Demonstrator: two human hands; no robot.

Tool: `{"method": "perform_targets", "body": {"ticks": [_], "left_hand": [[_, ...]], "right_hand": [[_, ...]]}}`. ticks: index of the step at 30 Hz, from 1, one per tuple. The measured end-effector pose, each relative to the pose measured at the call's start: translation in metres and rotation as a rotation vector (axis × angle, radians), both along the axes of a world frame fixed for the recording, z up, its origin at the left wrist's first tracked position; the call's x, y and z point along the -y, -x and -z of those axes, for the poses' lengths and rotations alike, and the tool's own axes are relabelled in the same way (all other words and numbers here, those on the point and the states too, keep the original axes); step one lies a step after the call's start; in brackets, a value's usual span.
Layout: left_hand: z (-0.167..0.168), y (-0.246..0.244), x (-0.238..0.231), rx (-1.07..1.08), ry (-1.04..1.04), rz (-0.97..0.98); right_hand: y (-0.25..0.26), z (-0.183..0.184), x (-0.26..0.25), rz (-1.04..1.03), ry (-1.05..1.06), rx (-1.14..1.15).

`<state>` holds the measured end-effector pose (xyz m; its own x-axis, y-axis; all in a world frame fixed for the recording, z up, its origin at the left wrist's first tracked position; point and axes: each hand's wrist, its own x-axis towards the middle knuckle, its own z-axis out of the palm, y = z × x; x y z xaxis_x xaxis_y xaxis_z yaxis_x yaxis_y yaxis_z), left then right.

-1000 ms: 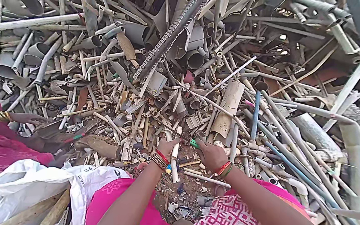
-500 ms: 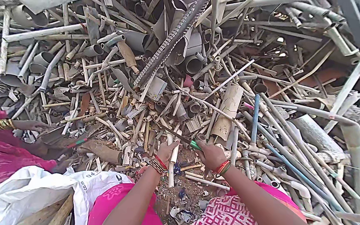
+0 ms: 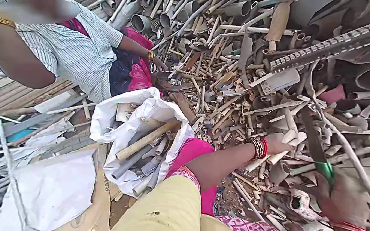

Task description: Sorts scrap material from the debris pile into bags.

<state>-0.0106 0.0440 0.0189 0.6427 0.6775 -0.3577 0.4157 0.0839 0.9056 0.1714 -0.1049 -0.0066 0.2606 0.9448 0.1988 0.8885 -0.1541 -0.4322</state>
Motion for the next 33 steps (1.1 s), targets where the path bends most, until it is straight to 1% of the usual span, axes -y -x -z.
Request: {"method": "perform_targets", "body": {"ticks": [1,2,3,4,5,7,9,10,12,13,15,17,18,19,20,21,23,26,28,29,31,33], "left_hand": [[0.003,-0.003,-0.004,-0.005,-0.073,0.030],[0.002,-0.003,-0.004,-0.002,-0.136,0.033],[-0.013,0.004,-0.002,0.014,-0.216,0.021],[-0.032,0.016,0.006,0.044,-0.323,-0.015],[-0.059,0.033,0.016,0.084,-0.466,-0.080],[-0.102,0.073,0.032,0.196,-0.815,-0.287],[-0.128,0.120,0.045,0.303,-1.060,-0.475],[-0.137,0.148,0.051,0.300,-1.102,-0.526],[-0.147,0.208,0.070,0.243,-1.020,-0.569],[-0.146,0.238,0.082,0.214,-0.915,-0.602],[-0.134,0.285,0.110,0.173,-0.613,-0.737],[-0.110,0.318,0.137,0.083,-0.279,-0.942],[-0.093,0.332,0.145,-0.030,-0.109,-1.014],[-0.072,0.347,0.149,-0.167,0.041,-1.038],[-0.050,0.360,0.151,-0.294,0.147,-1.016],[-0.035,0.369,0.152,-0.376,0.173,-0.992],[-0.027,0.379,0.150,-0.504,0.113,-0.939],[-0.041,0.385,0.139,-0.676,-0.070,-0.820],[-0.053,0.381,0.131,-0.753,-0.118,-0.684],[-0.055,0.374,0.129,-0.825,-0.092,-0.597],[-0.051,0.353,0.130,-1.021,0.052,-0.361],[-0.032,0.336,0.137,-1.170,0.183,-0.190]], "right_hand": [[-0.007,0.001,-0.006,-0.003,0.188,-0.029],[-0.018,0.004,-0.011,0.034,0.315,-0.061],[-0.029,0.007,-0.014,0.082,0.354,-0.091],[-0.039,0.010,-0.011,0.133,0.332,-0.120],[-0.045,0.009,-0.008,0.190,0.277,-0.169],[-0.048,0.006,-0.009,0.280,0.145,-0.287],[-0.043,0.006,-0.007,0.320,0.137,-0.370],[-0.040,0.006,-0.006,0.309,0.160,-0.378],[-0.037,0.008,-0.008,0.216,0.192,-0.293],[-0.033,0.008,-0.010,0.153,0.183,-0.235],[-0.022,0.004,-0.011,0.054,0.131,-0.155],[-0.012,0.002,-0.014,0.006,0.097,-0.130],[-0.007,0.002,-0.015,-0.007,0.097,-0.127],[-0.001,0.002,-0.016,-0.012,0.111,-0.124],[0.004,0.002,-0.018,-0.013,0.138,-0.120],[0.008,0.003,-0.021,-0.013,0.162,-0.115],[0.016,0.008,-0.024,-0.011,0.182,-0.107],[0.027,0.003,-0.026,-0.026,0.182,-0.059],[0.031,0.000,-0.026,-0.037,0.204,-0.030],[0.033,-0.002,-0.027,-0.044,0.212,-0.020],[0.034,-0.006,-0.027,-0.051,0.217,-0.005],[0.031,-0.010,-0.028,-0.060,0.207,0.002]]}}
